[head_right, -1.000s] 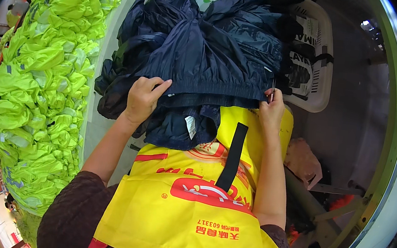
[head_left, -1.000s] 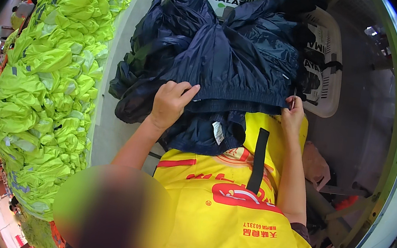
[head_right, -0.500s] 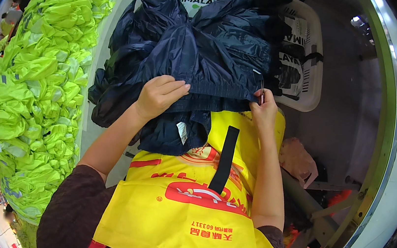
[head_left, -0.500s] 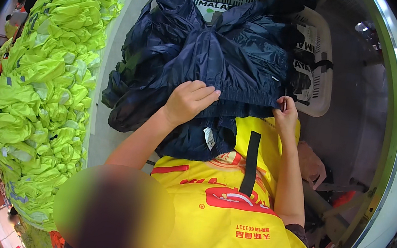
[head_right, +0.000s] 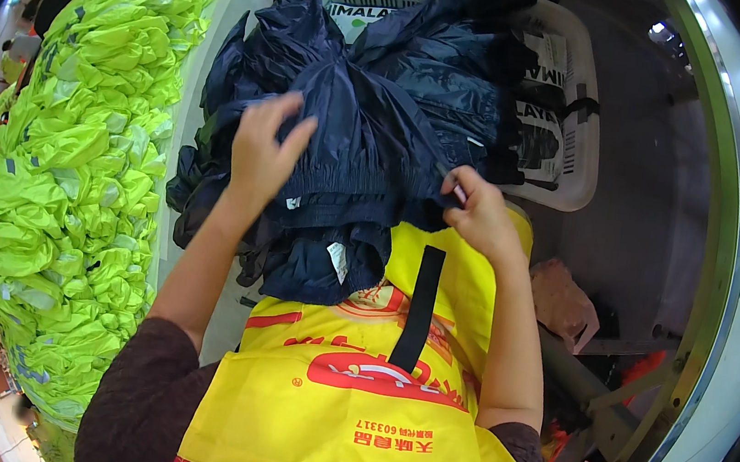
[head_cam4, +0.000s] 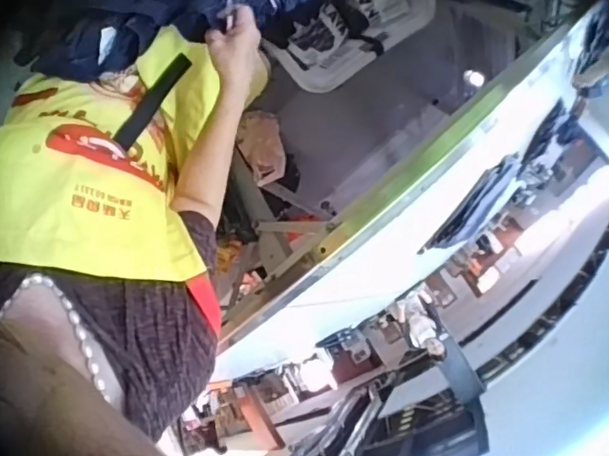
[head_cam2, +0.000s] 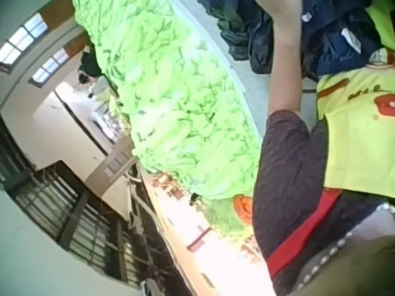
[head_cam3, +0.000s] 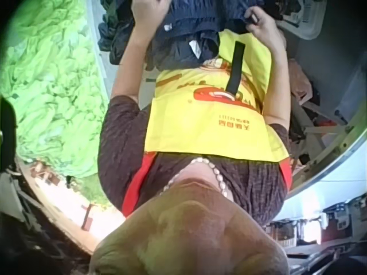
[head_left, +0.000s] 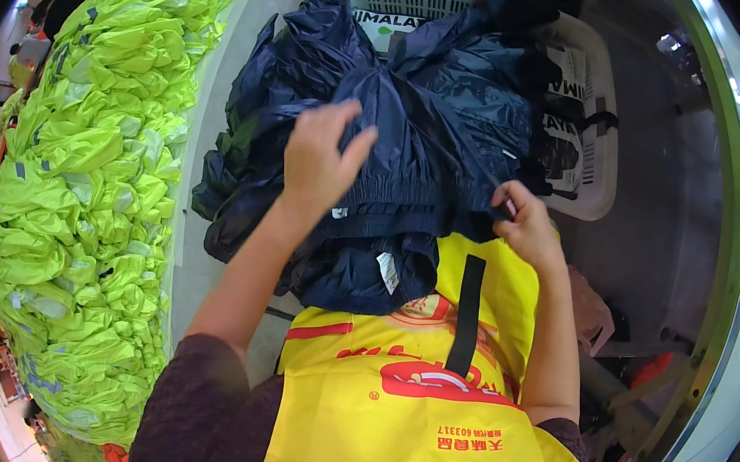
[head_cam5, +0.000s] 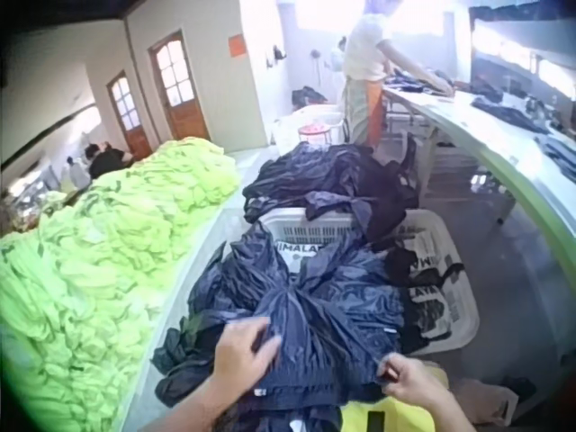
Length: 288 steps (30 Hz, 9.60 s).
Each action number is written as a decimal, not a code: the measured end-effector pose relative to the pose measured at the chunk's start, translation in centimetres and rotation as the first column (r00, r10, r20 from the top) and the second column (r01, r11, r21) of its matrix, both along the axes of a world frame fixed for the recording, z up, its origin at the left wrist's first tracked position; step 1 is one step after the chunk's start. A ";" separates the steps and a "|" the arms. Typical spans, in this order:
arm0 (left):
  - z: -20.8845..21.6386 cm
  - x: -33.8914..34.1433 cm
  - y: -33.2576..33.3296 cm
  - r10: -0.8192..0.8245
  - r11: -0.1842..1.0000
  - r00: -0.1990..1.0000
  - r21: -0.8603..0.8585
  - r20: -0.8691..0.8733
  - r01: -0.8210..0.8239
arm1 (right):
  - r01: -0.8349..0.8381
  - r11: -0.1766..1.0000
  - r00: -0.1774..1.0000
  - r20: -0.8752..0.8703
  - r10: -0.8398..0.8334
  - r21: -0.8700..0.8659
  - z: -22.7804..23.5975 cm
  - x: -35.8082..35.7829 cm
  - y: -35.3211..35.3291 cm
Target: The person uses a small blade to cut and remove tags from the cuffs of dark blue garments. They handle each garment one at a time, cutting the tag and discarding it, then placing the garment back into a white basket. The task is performed repeatedly on multiple items.
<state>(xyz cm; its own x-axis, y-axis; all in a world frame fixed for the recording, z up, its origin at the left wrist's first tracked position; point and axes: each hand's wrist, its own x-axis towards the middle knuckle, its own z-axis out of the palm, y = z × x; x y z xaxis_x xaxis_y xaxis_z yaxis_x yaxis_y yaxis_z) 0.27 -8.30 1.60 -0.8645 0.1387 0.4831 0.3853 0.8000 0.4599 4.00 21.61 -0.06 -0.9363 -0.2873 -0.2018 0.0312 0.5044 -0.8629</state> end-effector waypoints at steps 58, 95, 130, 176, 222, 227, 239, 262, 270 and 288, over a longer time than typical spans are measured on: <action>-2.5 -8.4 -1.4 0.142 0.964 0.950 -0.259 0.277 -0.068 | 0.502 0.862 0.804 -0.405 -0.435 0.070 -0.4 -1.4 -4.6; -10.2 -12.0 -2.5 -0.032 0.989 0.993 0.145 0.112 0.015 | 0.264 0.951 0.946 -0.151 -0.288 -0.159 -9.5 -15.8 -14.8; -0.3 -6.7 -6.3 0.097 0.097 0.961 0.958 0.260 -0.270 | 0.129 0.992 0.949 -0.290 -0.126 -0.012 -3.0 -9.3 -4.0; -5.5 0.2 1.8 -0.468 0.861 0.846 -0.087 0.254 0.502 | 0.809 0.133 0.554 0.668 -0.497 -0.572 -8.5 -0.4 3.9; -6.9 0.4 5.2 -0.279 0.960 0.958 -0.034 -0.060 0.278 | 0.961 0.005 0.254 0.873 -0.417 -0.278 -8.5 -0.4 6.2; -6.4 3.0 5.5 -0.263 0.952 0.959 0.187 0.101 0.241 | 0.882 0.354 0.466 0.467 -0.752 -0.312 -11.8 1.0 8.4; -6.2 5.6 5.9 -0.202 0.866 0.823 0.490 0.530 -0.103 | 0.291 0.864 0.859 0.510 -0.046 -0.411 -0.8 0.9 -1.2; -5.6 3.2 6.6 -0.373 0.640 0.282 0.465 0.884 -0.611 | 0.077 0.930 0.845 0.519 0.130 -0.359 -1.2 -0.8 -4.9; -5.8 5.0 5.2 -0.443 0.550 0.323 0.538 0.836 -0.639 | 0.007 0.971 0.707 0.688 0.165 -0.241 -1.4 -1.6 -4.5; -6.6 6.4 4.3 -0.507 0.506 0.385 0.628 0.771 -0.592 | -0.006 0.963 0.622 0.753 0.214 -0.268 -2.5 -1.3 -6.6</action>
